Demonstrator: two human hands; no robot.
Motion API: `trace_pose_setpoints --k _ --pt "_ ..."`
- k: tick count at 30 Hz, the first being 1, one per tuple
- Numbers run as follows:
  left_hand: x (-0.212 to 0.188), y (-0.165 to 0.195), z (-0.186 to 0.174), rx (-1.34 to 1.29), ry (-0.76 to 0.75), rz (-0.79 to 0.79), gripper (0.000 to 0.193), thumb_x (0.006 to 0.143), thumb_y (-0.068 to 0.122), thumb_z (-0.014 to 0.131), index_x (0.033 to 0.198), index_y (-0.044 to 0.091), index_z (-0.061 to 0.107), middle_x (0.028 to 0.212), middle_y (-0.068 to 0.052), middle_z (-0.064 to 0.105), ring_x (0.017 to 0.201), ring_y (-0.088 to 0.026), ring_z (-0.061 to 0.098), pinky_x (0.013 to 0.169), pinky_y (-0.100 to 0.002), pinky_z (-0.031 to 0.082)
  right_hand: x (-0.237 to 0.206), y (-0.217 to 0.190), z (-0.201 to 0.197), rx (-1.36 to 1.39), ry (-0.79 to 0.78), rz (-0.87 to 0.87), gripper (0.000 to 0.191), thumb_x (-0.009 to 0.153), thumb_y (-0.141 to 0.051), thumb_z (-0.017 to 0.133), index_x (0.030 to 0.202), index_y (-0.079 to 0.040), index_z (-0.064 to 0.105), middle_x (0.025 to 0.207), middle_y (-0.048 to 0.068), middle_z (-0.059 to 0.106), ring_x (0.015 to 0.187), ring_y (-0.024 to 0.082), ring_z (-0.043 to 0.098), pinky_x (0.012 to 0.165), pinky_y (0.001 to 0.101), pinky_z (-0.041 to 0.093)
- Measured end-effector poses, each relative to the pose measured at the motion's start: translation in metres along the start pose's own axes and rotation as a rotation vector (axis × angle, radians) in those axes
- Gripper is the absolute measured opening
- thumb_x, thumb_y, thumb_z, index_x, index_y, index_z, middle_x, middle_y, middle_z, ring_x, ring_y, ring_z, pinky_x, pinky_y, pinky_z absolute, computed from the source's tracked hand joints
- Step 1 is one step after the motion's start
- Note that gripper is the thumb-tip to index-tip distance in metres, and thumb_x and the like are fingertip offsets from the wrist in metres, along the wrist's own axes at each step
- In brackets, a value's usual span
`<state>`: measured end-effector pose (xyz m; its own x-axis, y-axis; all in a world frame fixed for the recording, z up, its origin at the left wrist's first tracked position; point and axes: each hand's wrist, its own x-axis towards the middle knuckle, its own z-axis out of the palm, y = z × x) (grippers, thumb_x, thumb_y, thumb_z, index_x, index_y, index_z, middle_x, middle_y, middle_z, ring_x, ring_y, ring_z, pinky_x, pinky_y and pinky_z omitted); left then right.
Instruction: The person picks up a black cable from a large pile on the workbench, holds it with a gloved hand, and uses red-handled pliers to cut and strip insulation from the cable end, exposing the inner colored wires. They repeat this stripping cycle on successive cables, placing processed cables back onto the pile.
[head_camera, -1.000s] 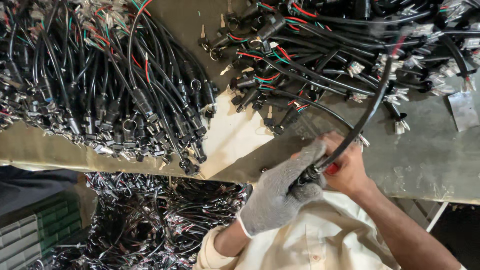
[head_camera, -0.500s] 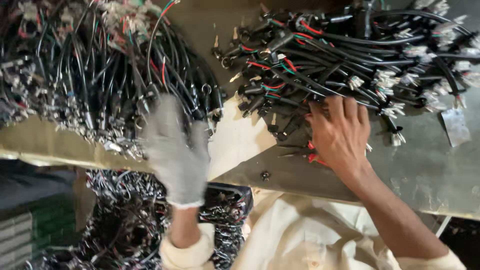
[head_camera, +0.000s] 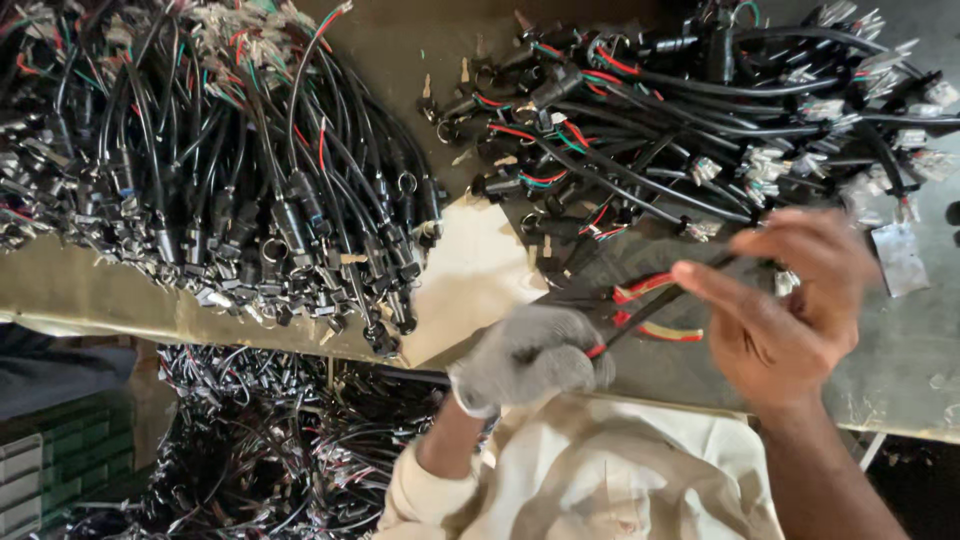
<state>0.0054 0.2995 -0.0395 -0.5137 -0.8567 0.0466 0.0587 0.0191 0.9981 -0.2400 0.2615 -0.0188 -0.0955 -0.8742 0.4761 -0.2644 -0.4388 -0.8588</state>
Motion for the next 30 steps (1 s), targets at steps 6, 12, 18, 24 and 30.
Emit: trace_pose_setpoints --k 6,12,18,24,30 --pt "0.007 -0.007 0.060 0.094 -0.014 -0.076 0.017 0.107 0.019 0.064 0.112 0.004 0.066 0.090 -0.008 0.070 0.083 -0.011 0.070 0.075 -0.027 0.056 -0.002 -0.011 0.017 0.787 0.027 0.674 0.034 0.100 -0.032 0.056 0.121 -0.006 0.061 0.089 0.006 0.062 0.080 0.022 0.058 0.091 0.0428 0.050" --pt "0.018 -0.033 0.066 -0.621 0.372 -0.424 0.032 0.112 0.025 0.055 0.130 -0.001 0.061 0.094 -0.004 0.066 0.081 -0.010 0.057 0.068 -0.025 0.047 -0.044 -0.010 0.001 1.451 0.011 0.796 0.046 0.115 -0.044 0.049 0.114 0.001 0.057 0.077 0.004 0.054 0.068 0.017 0.048 0.084 0.0418 0.049" --pt "0.043 -0.036 0.078 -0.297 0.205 -0.124 0.029 0.110 0.032 0.058 0.120 0.004 0.060 0.101 -0.009 0.064 0.088 -0.015 0.058 0.083 -0.031 0.050 -0.075 -0.031 -0.025 0.889 -0.393 0.734 0.047 0.104 -0.043 0.059 0.109 0.004 0.065 0.078 0.009 0.060 0.069 0.017 0.051 0.071 0.0307 0.048" --pt "0.041 0.000 0.051 -0.878 0.367 -0.195 0.064 0.095 0.061 0.052 0.125 0.005 0.056 0.107 -0.013 0.070 0.098 -0.027 0.066 0.093 -0.042 0.052 -0.042 -0.024 -0.032 -0.154 -0.373 -0.027 0.025 0.095 -0.026 0.067 0.103 -0.002 0.068 0.073 0.009 0.066 0.059 0.022 0.064 0.056 0.0346 0.049" --pt "0.045 0.010 0.081 -0.945 0.474 0.276 0.033 0.120 0.035 0.057 0.113 0.002 0.056 0.098 -0.015 0.067 0.093 -0.030 0.063 0.093 -0.047 0.050 -0.066 -0.005 -0.004 -0.217 -0.360 0.036 0.010 0.089 -0.002 0.070 0.098 0.000 0.067 0.068 0.009 0.063 0.053 0.026 0.060 0.052 0.0379 0.047"
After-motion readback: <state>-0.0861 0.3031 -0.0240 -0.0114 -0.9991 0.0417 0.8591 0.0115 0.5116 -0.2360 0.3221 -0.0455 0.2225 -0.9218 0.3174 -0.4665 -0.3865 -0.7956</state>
